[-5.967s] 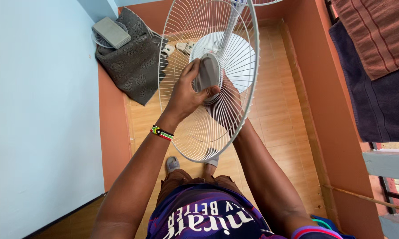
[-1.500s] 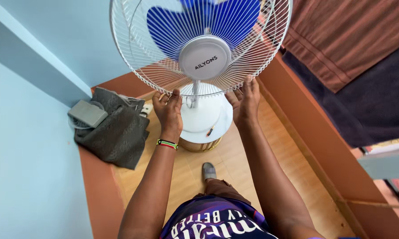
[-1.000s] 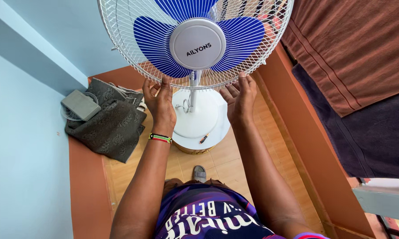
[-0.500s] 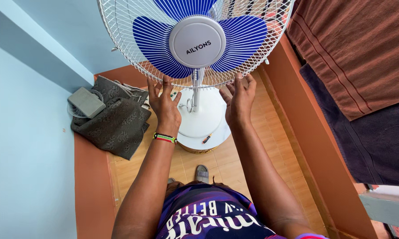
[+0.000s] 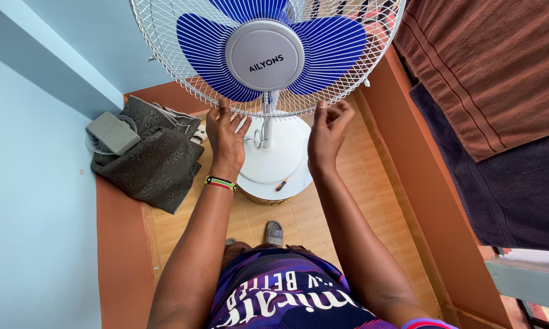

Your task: The person reassembles a standing electric fan by hand. They attach the front grille, mount the blue fan blade onto the motor shaft, secure it with a nut, and then attach the rear grille. The person also briefly handles a small bottle and cap before completing the fan assembly.

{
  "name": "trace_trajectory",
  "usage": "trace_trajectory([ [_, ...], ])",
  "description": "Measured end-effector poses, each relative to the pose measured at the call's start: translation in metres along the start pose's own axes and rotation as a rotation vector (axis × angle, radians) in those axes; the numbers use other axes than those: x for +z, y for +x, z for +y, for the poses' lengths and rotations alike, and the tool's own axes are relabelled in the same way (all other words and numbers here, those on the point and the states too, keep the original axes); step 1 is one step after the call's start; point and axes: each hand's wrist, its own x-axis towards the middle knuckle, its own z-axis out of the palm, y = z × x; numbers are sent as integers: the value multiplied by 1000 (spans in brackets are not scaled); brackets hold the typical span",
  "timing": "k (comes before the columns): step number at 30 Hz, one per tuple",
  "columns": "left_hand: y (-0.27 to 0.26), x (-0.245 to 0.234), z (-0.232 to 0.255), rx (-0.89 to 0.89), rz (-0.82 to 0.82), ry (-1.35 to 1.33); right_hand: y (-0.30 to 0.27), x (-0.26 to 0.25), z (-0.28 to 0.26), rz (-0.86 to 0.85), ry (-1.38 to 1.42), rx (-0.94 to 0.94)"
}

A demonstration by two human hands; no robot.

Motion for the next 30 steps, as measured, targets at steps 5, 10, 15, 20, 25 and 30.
trace_trajectory([
  [5,2,-6,-7,-10,26,-11,-29,-1,-45,168,-466,-712],
  [10,-1,-5,-1,-38,-37,-92,-64,36,-91,-113,-470,-993],
  [15,-2,-5,26,-166,-328,-375,-87,97,-107,-192,-751,-1073],
  [20,2,-28,55,-186,-271,-27,-79,139,-105,-127,-757,-1101],
  [25,37,-66,111,-244,-308,267,-77,150,-95,-122,-762,-1034],
  [30,90,-65,176,-298,-208,334,-85,160,-94,-62,-767,-999],
])
